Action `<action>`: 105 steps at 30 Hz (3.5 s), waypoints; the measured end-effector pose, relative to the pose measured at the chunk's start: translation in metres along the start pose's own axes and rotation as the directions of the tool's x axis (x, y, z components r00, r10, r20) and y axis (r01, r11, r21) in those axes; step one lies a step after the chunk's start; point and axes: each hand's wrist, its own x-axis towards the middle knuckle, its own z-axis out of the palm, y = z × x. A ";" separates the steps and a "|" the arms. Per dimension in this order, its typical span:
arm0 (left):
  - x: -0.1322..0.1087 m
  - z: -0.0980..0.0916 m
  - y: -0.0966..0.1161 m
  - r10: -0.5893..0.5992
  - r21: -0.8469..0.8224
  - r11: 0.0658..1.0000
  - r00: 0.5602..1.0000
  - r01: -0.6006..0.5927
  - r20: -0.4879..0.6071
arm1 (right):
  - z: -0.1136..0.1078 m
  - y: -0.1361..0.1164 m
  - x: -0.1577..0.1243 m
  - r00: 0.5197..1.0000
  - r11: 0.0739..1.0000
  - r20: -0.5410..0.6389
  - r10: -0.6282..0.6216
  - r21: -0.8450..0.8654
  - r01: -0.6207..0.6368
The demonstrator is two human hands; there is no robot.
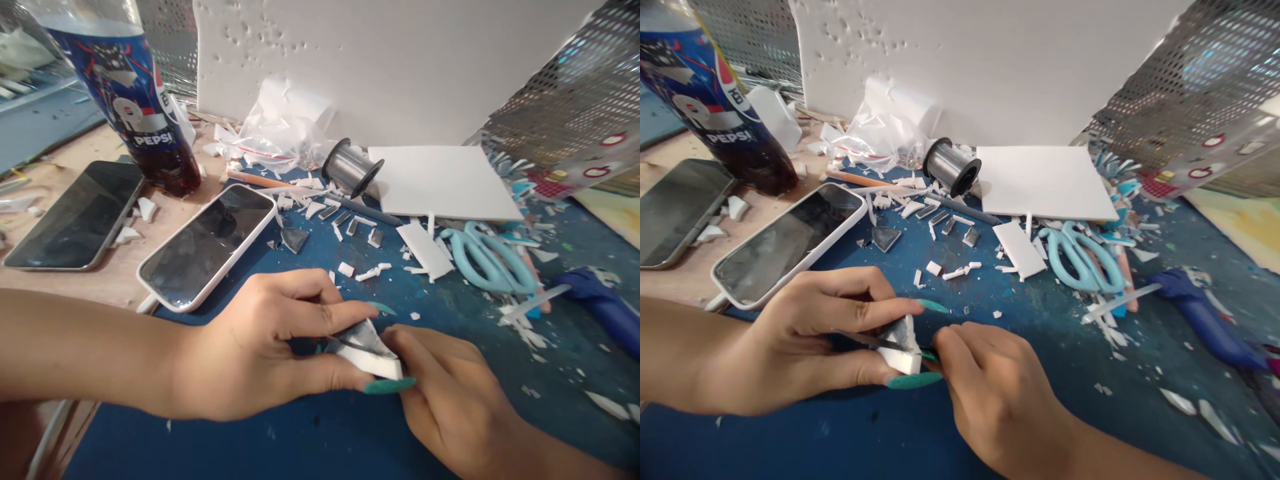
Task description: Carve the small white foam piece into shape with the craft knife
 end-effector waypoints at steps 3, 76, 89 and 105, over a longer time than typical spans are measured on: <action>0.000 0.001 0.000 -0.017 -0.009 1.000 1.000 0.017 0.009 | -0.001 -0.001 0.002 1.000 1.000 -0.007 -0.004 -0.003 0.004; 0.000 0.007 0.007 -0.153 -0.072 0.985 0.988 0.154 0.020 | 0.005 0.001 -0.008 0.998 0.997 -0.013 0.066 0.038 -0.066; -0.001 0.010 0.006 -0.169 -0.124 0.978 0.985 0.170 0.019 | 0.006 0.000 -0.010 0.997 0.997 -0.044 0.071 0.008 -0.070; 0.001 0.010 0.007 -0.150 -0.103 0.983 0.989 0.150 0.009 | 0.006 -0.002 -0.008 0.996 0.996 -0.023 0.085 0.006 -0.085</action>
